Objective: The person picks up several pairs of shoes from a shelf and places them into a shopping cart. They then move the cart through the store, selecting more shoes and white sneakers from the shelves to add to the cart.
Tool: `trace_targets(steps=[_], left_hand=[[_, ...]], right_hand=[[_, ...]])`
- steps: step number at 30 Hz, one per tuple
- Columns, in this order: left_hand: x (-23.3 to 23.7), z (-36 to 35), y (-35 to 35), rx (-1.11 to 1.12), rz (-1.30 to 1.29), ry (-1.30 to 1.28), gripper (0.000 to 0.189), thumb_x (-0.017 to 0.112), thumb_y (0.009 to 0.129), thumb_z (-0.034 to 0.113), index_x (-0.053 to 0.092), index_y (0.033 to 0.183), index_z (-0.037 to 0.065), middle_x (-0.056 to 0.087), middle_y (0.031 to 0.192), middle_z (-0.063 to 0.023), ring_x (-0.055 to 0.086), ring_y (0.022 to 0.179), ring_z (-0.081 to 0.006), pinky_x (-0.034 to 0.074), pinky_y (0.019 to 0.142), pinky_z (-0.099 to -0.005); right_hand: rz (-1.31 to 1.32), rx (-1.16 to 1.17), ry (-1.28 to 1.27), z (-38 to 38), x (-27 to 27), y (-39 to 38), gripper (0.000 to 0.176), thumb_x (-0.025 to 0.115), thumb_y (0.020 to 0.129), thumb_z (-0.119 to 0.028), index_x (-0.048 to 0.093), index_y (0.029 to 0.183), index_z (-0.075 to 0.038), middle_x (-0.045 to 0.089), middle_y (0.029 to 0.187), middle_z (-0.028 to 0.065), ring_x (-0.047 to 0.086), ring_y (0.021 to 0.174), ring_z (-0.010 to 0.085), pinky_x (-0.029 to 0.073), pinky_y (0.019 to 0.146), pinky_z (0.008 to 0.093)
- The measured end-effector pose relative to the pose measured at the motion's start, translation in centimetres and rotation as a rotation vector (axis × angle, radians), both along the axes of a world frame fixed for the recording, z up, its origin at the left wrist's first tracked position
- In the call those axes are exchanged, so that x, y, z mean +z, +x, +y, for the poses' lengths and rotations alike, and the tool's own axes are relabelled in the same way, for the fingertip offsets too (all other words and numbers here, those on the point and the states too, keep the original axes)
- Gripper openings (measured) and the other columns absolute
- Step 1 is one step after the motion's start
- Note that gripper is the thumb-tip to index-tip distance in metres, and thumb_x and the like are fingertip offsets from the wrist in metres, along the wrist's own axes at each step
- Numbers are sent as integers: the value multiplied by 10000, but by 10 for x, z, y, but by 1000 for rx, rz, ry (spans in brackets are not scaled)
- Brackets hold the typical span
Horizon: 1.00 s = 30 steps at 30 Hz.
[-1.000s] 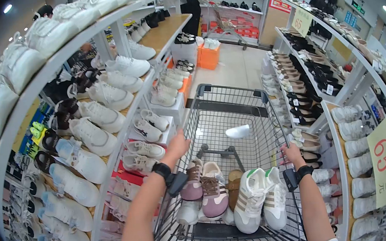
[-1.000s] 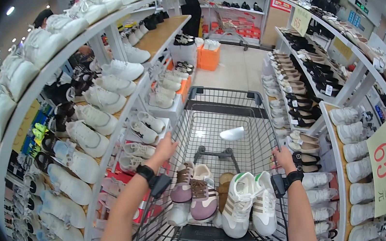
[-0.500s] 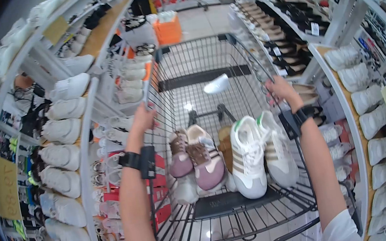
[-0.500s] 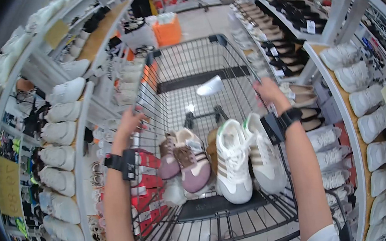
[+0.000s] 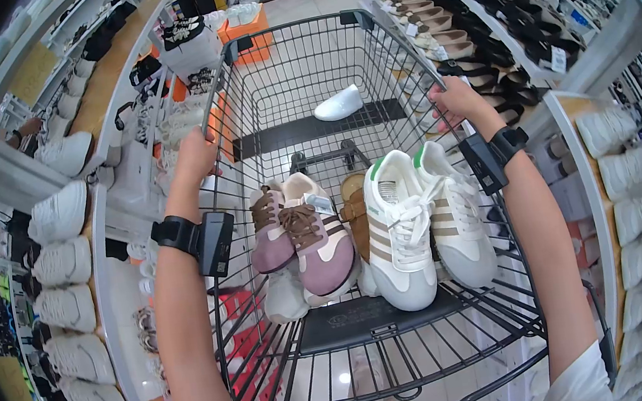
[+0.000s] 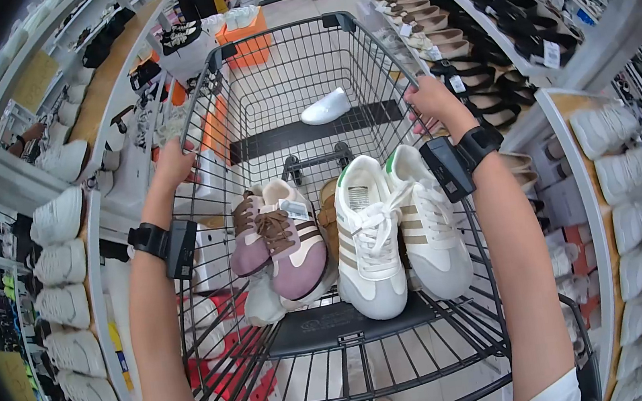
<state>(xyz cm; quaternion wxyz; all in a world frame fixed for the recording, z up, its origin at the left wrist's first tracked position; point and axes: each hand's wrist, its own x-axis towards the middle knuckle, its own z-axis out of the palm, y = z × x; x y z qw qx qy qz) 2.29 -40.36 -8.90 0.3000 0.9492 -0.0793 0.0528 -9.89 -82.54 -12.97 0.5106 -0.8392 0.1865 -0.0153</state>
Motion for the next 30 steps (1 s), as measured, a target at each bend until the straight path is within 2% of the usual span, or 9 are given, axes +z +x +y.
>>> trace_targets(steps=[4, 6, 9, 11, 12, 17, 21, 23, 30], left_hand=[[3, -9, 56, -18, -14, -4, 191, 552, 753, 47, 491, 923, -17, 599, 670, -128, 587, 434, -206, 492, 394, -305], [2, -12, 94, -44, -108, 120, 200, 565, 751, 57, 492, 920, -19, 592, 662, -127, 594, 458, -203, 490, 399, -308], [7, -23, 137, -40, -151, 193, 217, 597, 747, 81, 498, 910, -23, 592, 661, -133, 610, 497, -217, 495, 424, -322], [24, -47, 157, 17, -96, 182, 189, 583, 728, 95, 545, 888, 3, 610, 819, -221, 595, 811, -362, 469, 711, -427], [26, -54, 171, 32, -150, 271, 186, 575, 739, 107, 543, 886, -2, 609, 835, -221, 589, 839, -366, 468, 713, -429], [37, -76, 225, 23, -107, 232, 197, 583, 763, 148, 545, 881, -5, 614, 849, -206, 588, 818, -369, 469, 716, -425], [47, -102, 270, 31, -103, 286, 206, 580, 768, 160, 549, 892, -1, 619, 825, -193, 599, 804, -343, 474, 724, -418], [49, -103, 293, 36, -103, 306, 197, 576, 764, 148, 549, 895, 3, 618, 843, -193, 598, 821, -340, 476, 737, -413], [74, -145, 360, 60, -128, 392, 221, 577, 753, 136, 548, 924, -1, 608, 913, -214, 588, 866, -363, 473, 769, -428]], right_hand=[[-12, -2, 75, -14, 10, 43, 140, 457, 828, -103, 482, 937, -20, 551, 635, 99, 593, 441, 248, 480, 364, 348], [-14, 4, 75, -25, 15, 72, 138, 455, 827, -102, 480, 936, -21, 552, 630, 99, 589, 432, 247, 476, 358, 348], [33, 16, 60, -41, 20, 115, 151, 470, 857, -135, 451, 977, -45, 591, 692, 112, 614, 488, 251, 501, 415, 323], [15, 20, 52, -58, 22, 150, 156, 478, 852, -133, 451, 979, -46, 590, 696, 122, 609, 475, 260, 496, 401, 325], [28, 25, 35, -63, 27, 162, 159, 483, 848, -137, 452, 976, -48, 595, 701, 118, 608, 468, 248, 482, 383, 311], [40, 33, 40, -83, 37, 215, 159, 480, 855, -155, 451, 971, -51, 600, 703, 100, 607, 465, 218, 456, 371, 291], [28, 22, 31, -107, 41, 262, 147, 469, 863, -142, 447, 974, -47, 596, 707, 110, 612, 484, 228, 464, 377, 298], [-44, 4, 104, -112, 41, 282, 136, 477, 821, -84, 458, 933, -10, 531, 615, 95, 577, 414, 248, 476, 344, 349], [-38, -3, 109, -145, 53, 365, 128, 488, 833, -91, 459, 926, -8, 554, 639, 114, 583, 425, 260, 473, 348, 352]])
